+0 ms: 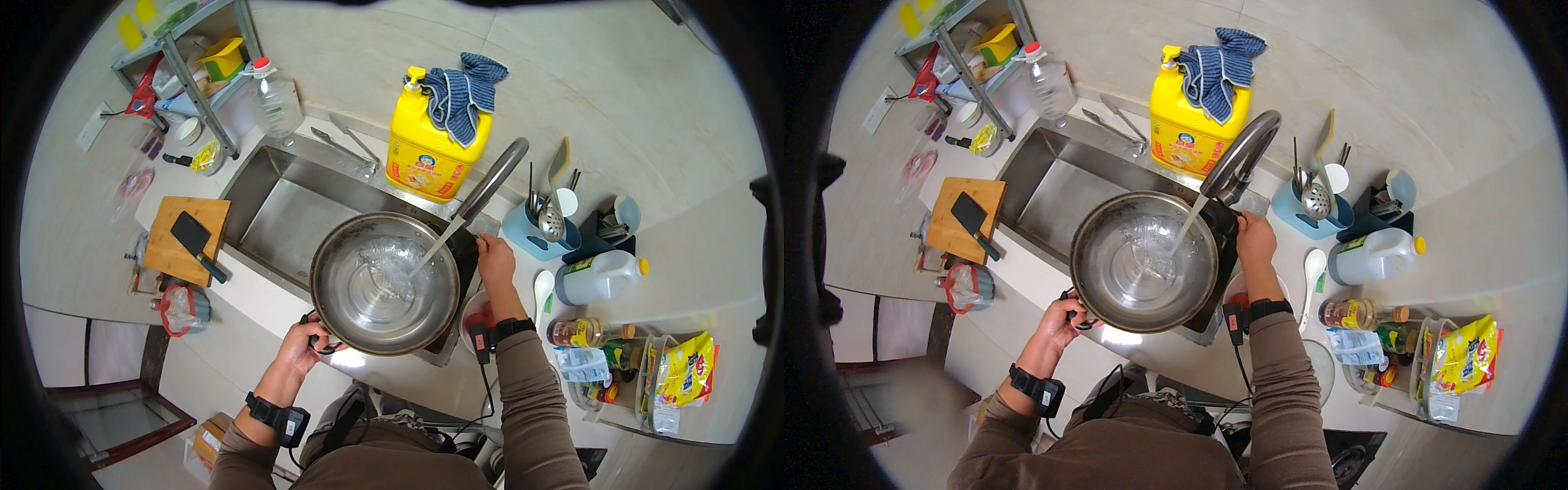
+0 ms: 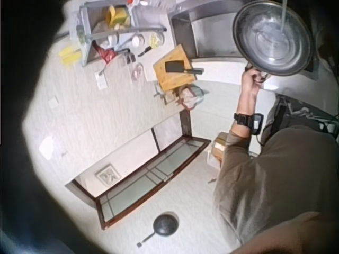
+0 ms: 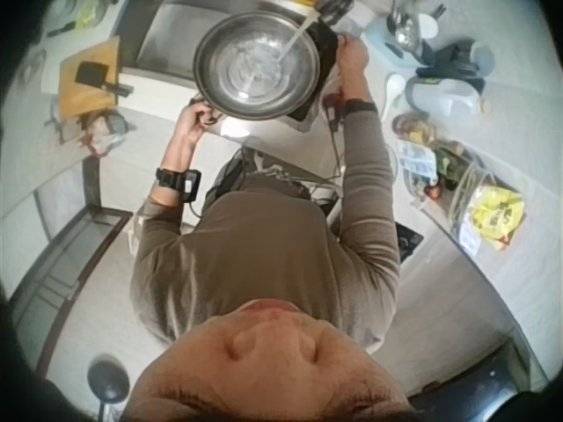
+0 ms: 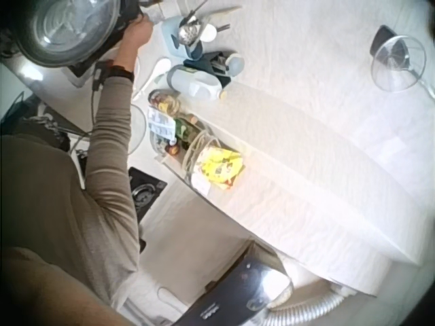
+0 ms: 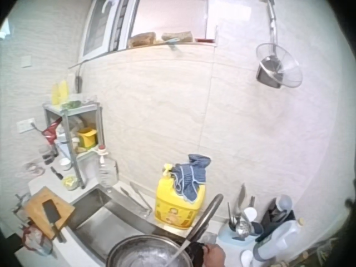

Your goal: The person washes bean sprouts in a colander, boils water in a pot, and adds the sprouts to cook. They then chop tomatoes on a cutting board and place them in a bowl.

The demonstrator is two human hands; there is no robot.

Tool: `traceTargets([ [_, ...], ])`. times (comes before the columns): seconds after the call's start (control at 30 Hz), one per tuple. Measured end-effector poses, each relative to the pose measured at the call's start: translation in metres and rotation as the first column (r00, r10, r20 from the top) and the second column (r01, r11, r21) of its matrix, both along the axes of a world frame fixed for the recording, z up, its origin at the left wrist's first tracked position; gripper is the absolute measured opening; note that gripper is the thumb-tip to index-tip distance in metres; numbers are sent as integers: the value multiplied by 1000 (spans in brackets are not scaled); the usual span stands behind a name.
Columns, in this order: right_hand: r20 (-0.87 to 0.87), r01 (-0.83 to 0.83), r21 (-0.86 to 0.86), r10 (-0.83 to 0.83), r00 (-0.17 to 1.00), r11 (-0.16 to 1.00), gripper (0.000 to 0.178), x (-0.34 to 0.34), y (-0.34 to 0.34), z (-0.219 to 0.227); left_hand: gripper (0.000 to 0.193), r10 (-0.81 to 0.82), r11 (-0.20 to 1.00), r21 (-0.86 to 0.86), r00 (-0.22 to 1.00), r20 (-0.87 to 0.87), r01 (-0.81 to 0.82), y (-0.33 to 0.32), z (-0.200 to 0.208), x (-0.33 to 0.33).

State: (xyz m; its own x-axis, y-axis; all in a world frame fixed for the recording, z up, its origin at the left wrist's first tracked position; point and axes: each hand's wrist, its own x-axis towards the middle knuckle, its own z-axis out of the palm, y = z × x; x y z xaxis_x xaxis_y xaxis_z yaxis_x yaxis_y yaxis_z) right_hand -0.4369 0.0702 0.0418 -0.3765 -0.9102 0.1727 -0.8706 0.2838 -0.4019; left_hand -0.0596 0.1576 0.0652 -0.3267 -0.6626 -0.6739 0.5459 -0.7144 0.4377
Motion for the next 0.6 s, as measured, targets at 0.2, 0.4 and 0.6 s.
traceTargets([
  [0.2,8,15,72,-15,1000,997,18,2,-5,0,28,1,1000,14,999,38,-1,3,1,2],
  [0.4,51,58,147,-66,997,987,18,3,-7,5,26,10,999,53,999,38,-12,4,0,3],
  [0.6,58,57,174,-68,996,983,18,3,-8,10,22,8,998,63,1000,25,-9,6,-4,2],
])
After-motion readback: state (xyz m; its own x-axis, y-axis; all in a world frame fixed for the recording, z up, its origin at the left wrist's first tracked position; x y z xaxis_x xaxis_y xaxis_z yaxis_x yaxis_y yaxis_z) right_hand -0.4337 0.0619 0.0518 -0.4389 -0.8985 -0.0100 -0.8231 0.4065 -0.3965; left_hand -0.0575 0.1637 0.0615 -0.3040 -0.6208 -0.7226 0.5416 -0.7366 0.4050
